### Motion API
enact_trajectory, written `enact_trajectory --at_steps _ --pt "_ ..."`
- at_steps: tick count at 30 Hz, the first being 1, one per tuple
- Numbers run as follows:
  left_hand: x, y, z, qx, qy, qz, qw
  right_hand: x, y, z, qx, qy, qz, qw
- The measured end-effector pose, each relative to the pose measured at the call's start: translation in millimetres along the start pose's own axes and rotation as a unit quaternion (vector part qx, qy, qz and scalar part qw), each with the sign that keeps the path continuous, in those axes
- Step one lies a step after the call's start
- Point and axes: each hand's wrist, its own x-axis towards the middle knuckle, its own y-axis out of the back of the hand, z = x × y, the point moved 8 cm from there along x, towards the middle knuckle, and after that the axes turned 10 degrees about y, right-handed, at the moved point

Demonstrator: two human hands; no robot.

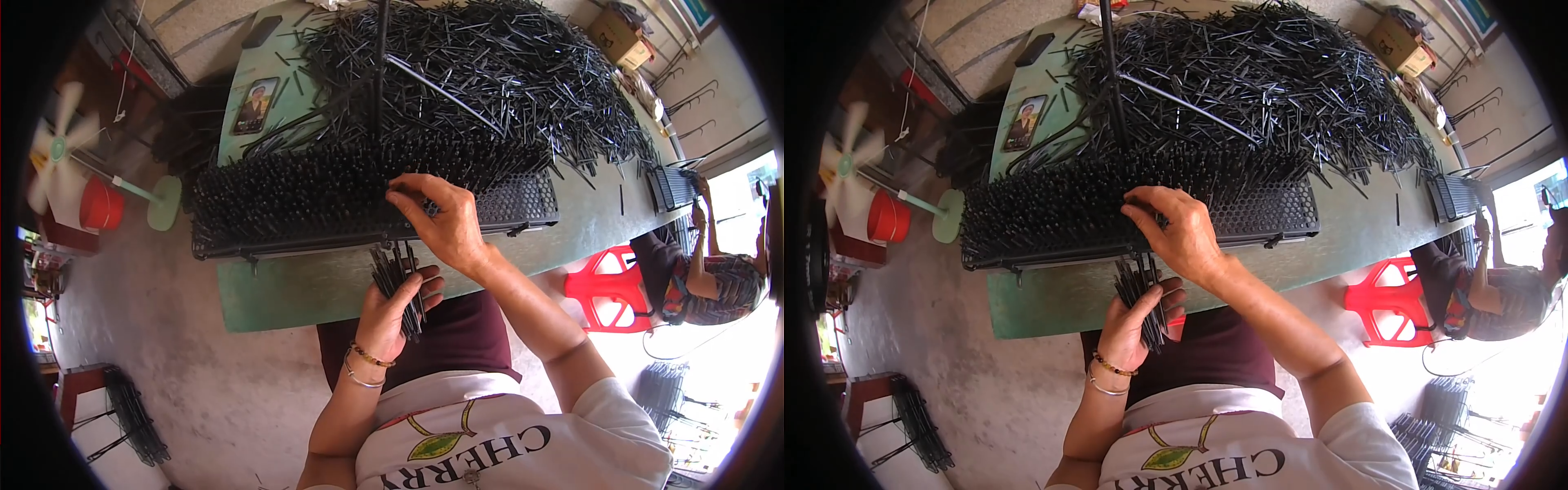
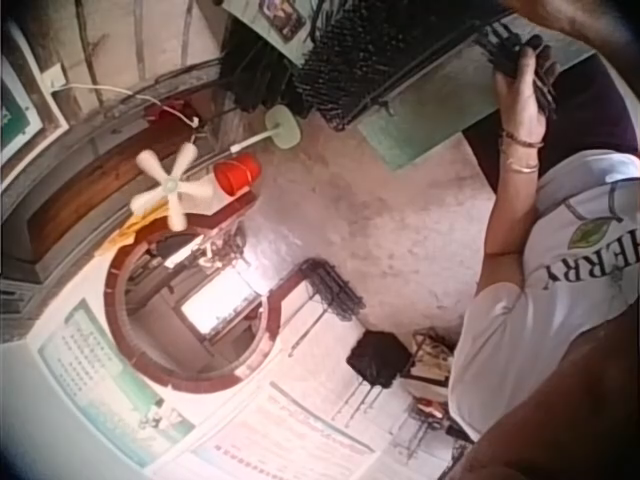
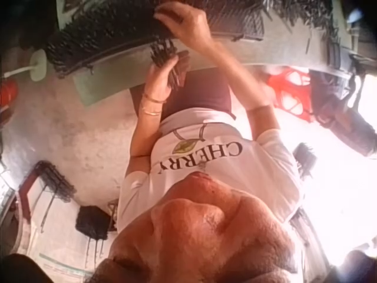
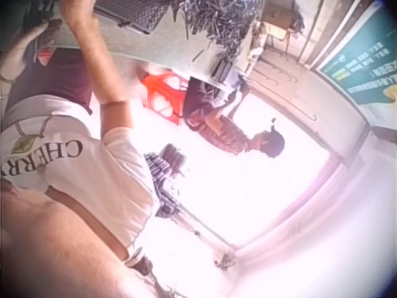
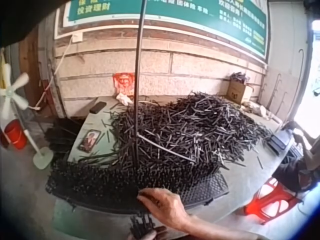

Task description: The person inserts small black pins into a perforated base plate by hand, one by one, at a workbench.

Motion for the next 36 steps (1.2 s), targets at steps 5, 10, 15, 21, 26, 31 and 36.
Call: enact_trajectory --at_steps 5,10,15,21,26,31,36 --pt "-1 1 0 0.007 -0.003 -0.004 1.000 1 -4 -6 0.005 0.045 -0.018 0.999" --pt "-2 -1 1 0.011 -0.002 -0.006 1.000 3 5 -19 -0.016 0.116 -0.016 0.993" --pt "-6 -5 9 0.016 -0.047 -0.008 0.999 -16 17 0 0.095 -0.152 -0.092 0.980" --pt "-5 -15 11 0.053 -0.075 -0.020 0.996 -51 0 21 0.210 -0.284 -0.197 0.915" --pt "-1 -14 6 0.060 -0.087 -0.010 0.994 -60 3 28 0.228 -0.323 -0.178 0.901" --pt "-1 -11 6 0.039 -0.091 0.014 0.995 -60 8 23 0.204 -0.330 -0.146 0.910" --pt "-1 -10 4 0.107 -0.064 -0.003 0.992 -57 11 29 0.186 -0.305 -0.131 0.925"
